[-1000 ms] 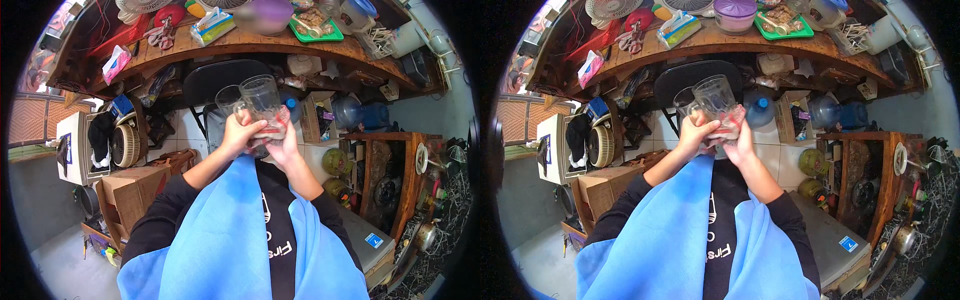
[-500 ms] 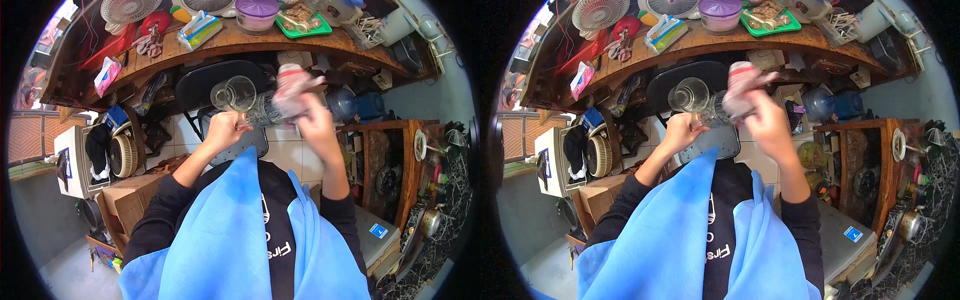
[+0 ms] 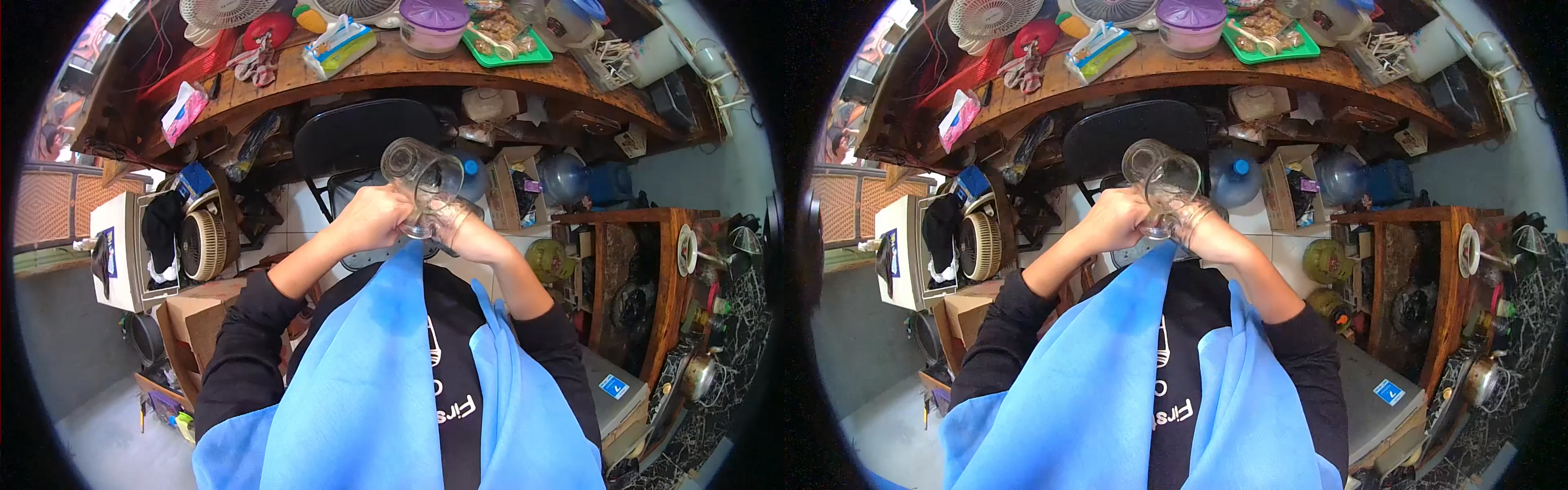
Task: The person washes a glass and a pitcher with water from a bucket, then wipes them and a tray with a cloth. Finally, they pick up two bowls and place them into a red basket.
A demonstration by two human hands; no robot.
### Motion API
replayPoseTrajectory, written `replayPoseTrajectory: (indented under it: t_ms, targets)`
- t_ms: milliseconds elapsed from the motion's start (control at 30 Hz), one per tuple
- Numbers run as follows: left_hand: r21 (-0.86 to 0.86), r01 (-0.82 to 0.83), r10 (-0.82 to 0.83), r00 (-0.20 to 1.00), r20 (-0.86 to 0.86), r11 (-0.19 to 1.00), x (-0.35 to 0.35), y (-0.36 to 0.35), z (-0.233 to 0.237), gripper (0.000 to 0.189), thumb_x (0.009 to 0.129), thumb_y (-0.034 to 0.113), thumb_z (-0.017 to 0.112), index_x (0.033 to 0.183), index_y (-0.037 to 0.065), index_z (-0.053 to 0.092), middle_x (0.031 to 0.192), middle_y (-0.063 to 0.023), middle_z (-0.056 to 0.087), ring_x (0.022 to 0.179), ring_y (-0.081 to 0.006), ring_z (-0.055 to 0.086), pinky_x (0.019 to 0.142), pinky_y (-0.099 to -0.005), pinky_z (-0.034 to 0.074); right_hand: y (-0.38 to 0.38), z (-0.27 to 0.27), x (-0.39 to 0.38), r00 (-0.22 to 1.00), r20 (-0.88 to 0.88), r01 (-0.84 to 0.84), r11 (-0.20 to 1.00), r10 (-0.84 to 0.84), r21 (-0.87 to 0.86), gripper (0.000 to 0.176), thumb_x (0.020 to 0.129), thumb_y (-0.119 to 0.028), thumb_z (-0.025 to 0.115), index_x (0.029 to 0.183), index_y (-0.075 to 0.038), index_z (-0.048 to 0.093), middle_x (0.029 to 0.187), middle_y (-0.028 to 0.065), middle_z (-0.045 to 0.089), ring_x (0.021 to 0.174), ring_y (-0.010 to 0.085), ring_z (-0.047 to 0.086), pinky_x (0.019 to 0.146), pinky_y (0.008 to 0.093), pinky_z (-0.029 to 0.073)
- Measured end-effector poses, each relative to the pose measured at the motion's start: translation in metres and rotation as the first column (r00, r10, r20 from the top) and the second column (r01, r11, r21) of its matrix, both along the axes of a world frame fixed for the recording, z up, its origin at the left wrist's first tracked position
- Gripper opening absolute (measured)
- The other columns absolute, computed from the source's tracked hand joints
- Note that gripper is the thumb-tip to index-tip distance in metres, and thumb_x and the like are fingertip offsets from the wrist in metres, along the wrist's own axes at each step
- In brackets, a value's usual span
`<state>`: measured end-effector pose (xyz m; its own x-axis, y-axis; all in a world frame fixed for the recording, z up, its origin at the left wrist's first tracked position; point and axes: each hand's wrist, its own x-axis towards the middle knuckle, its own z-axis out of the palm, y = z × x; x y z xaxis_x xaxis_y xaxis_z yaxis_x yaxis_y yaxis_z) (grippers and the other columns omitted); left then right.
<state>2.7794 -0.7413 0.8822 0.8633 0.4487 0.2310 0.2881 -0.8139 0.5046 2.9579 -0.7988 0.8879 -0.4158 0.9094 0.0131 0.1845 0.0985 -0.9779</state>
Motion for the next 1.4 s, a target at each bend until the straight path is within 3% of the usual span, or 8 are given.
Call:
replayPoseTrajectory:
  t_ms: [300,433,567,767,900,1067,1167,1400]
  targets:
    - [0.126,-0.059,0.074,0.991,-0.116,0.990,0.002,0.001,-0.001,0.011,0.052,0.007,0.060,0.059,0.008,0.052,0.064,-0.0062,0.055,0.066,-0.0248,0.057,0.057,-0.0338,0.046,-0.015,0.060,0.030,0.735,-0.251,0.584,0.776,-0.630,-0.238,0.018,0.064,0.007,0.052,0.078,-0.003,0.052,0.073,-0.0001,0.052,0.064,0.0060,0.049,0.056,0.0209,0.041]
    - [0.089,-0.013,0.027,0.985,-0.168,0.996,0.010,0.001,0.004,0.010,0.052,0.008,0.058,0.059,0.007,0.051,0.061,-0.0065,0.053,0.063,-0.0253,0.055,0.059,-0.0333,0.044,0.000,0.008,0.008,0.844,0.362,0.138,0.812,-0.396,0.567,0.019,0.064,0.000,0.050,0.083,0.001,0.054,0.078,0.0182,0.057,0.072,0.0280,0.056,0.065,0.0347,0.044]
    - [0.147,0.169,-0.140,0.971,-0.193,0.975,0.012,-0.003,0.005,0.010,0.050,0.009,0.059,0.056,0.008,0.052,0.060,-0.0059,0.054,0.063,-0.0244,0.055,0.060,-0.0329,0.044,0.002,0.034,0.006,0.802,0.584,-0.120,0.992,0.124,-0.047,0.049,0.058,-0.001,0.051,0.107,0.000,0.047,0.092,0.0245,0.052,0.087,0.0355,0.052,0.076,0.0378,0.042]
    - [0.253,0.127,-0.077,0.977,-0.198,0.959,0.019,-0.006,0.016,0.004,0.055,0.011,0.056,0.054,0.010,0.052,0.062,-0.0041,0.056,0.064,-0.0212,0.056,0.067,-0.0329,0.043,-0.002,0.021,0.007,0.774,-0.590,0.023,0.941,-0.230,-0.337,0.053,0.061,-0.001,0.046,0.113,-0.001,0.041,0.094,0.0125,0.056,0.081,0.0238,0.057,0.069,0.0350,0.046]
    - [0.238,0.214,-0.169,0.966,-0.197,0.947,0.024,0.002,0.026,0.007,0.058,0.012,0.054,0.053,0.010,0.050,0.061,-0.0041,0.055,0.066,-0.0214,0.056,0.069,-0.0315,0.042,-0.013,0.032,0.003,0.576,0.797,-0.052,0.965,-0.180,0.256,0.064,0.064,-0.001,0.055,0.123,-0.004,0.033,0.106,0.0257,0.047,0.088,0.0346,0.053,0.075,0.0385,0.043]
    - [0.145,0.165,-0.152,0.984,-0.097,0.976,0.022,-0.007,0.012,0.006,0.059,0.012,0.054,0.055,0.010,0.050,0.061,-0.0040,0.055,0.066,-0.0214,0.056,0.069,-0.0326,0.043,-0.006,0.014,0.014,0.986,-0.072,0.131,0.971,-0.148,-0.199,0.057,0.064,0.000,0.050,0.120,0.001,0.035,0.110,0.0205,0.048,0.101,0.0280,0.049,0.083,0.0326,0.041]
    - [0.202,0.180,-0.138,0.969,-0.203,0.963,0.024,-0.006,0.015,0.005,0.059,0.011,0.054,0.056,0.010,0.051,0.061,-0.0039,0.055,0.066,-0.0223,0.056,0.068,-0.0326,0.043,-0.001,-0.001,0.011,0.454,-0.772,-0.114,0.831,-0.444,-0.545,0.060,0.060,0.006,0.048,0.118,0.001,0.037,0.109,0.0176,0.050,0.100,0.0262,0.049,0.082,0.0320,0.041]
    - [-0.020,0.138,-0.140,0.971,-0.192,0.990,0.023,-0.005,0.028,0.009,0.054,0.013,0.056,0.057,0.004,0.053,0.055,-0.0099,0.054,0.056,-0.0270,0.055,0.053,-0.0350,0.043,0.009,0.027,0.026,0.989,0.141,0.045,0.999,-0.041,-0.025,0.039,0.061,-0.002,0.055,0.100,0.000,0.049,0.086,0.0057,0.055,0.075,0.0095,0.052,0.062,0.0239,0.043]
